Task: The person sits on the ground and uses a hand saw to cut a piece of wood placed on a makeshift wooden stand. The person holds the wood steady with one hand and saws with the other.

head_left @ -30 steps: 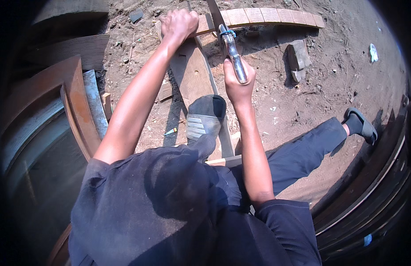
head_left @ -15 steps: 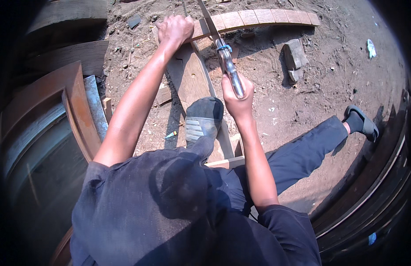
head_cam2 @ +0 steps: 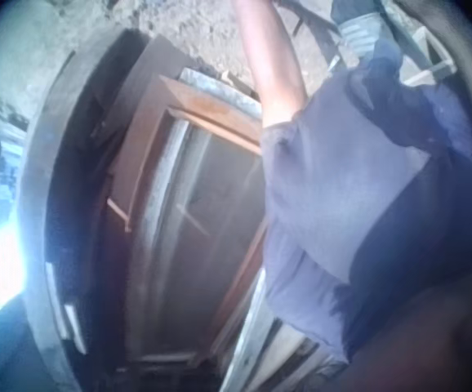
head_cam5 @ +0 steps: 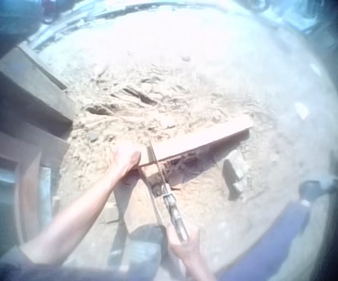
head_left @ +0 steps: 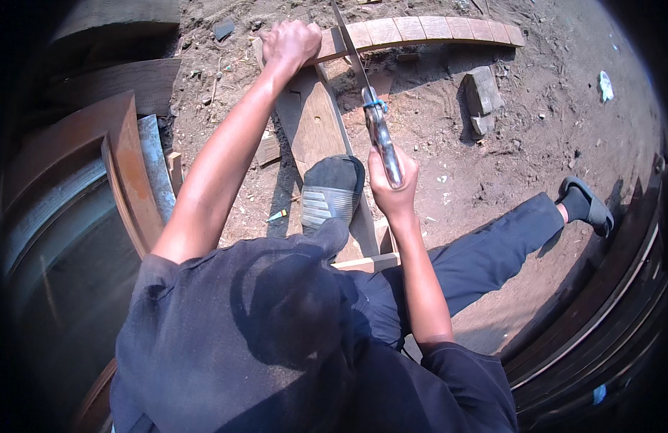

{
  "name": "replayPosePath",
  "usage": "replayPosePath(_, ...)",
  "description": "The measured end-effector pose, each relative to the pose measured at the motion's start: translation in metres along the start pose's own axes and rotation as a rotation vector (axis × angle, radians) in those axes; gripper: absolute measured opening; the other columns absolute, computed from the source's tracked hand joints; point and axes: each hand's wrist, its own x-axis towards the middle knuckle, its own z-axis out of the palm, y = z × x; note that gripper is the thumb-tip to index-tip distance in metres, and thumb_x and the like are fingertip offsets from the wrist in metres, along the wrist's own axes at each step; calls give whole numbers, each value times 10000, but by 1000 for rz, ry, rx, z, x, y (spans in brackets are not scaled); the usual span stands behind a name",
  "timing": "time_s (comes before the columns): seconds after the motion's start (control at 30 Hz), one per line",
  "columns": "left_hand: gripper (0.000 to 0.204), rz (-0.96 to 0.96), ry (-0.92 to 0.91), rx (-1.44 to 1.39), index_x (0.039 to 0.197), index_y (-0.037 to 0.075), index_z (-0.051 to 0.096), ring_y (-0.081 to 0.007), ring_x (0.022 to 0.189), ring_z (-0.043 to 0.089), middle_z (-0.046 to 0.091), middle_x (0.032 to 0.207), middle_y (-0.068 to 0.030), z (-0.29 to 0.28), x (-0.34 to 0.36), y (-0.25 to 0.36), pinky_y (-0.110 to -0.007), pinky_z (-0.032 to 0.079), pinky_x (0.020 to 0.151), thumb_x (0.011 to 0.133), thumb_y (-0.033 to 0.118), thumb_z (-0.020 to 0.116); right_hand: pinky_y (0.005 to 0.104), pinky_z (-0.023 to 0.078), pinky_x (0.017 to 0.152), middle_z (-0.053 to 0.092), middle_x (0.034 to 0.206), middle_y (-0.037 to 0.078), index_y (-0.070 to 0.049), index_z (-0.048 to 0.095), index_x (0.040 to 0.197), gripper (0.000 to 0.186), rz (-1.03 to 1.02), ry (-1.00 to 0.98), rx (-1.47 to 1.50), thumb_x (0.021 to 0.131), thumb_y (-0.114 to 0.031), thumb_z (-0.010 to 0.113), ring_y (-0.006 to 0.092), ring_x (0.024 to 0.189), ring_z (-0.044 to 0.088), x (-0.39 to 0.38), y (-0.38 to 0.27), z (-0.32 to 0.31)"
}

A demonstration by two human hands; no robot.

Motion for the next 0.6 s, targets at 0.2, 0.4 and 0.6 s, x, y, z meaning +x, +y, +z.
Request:
replayPosePath(0.2, 455, 20, 17, -9, 755, -62, 675, -453, 909, 610, 640, 895, -308, 2, -2, -6, -560, 400, 894, 806, 270, 369, 300, 385, 471, 502, 540, 74, 7, 534, 670, 155, 62, -12, 36, 804, -57, 577, 126, 472, 488, 37, -13, 22)
replayPosePath(0.4, 446, 4, -31, -44, 745, -66, 672, -459, 928, 599, 645, 910, -296, -2, -6, -2, -596, 334, 971, 800, 260, 373, 299, 422, 485, 541, 581, 106, 25, 596, 752, 70, 125, -97, -134, 810, -8, 574, 145, 491, 535, -81, 8, -46)
replayPosePath(0.6, 406, -7, -68, -27, 728, -36, 694, -431, 947, 613, 647, 909, -299, -4, 2, 5, -629, 311, 994, 788, 257, 420, 289, 346, 470, 464, 551, 30, 11, 520, 673, 180, 17, -39, 63, 834, -48, 574, 81, 510, 422, 36, 7, 3)
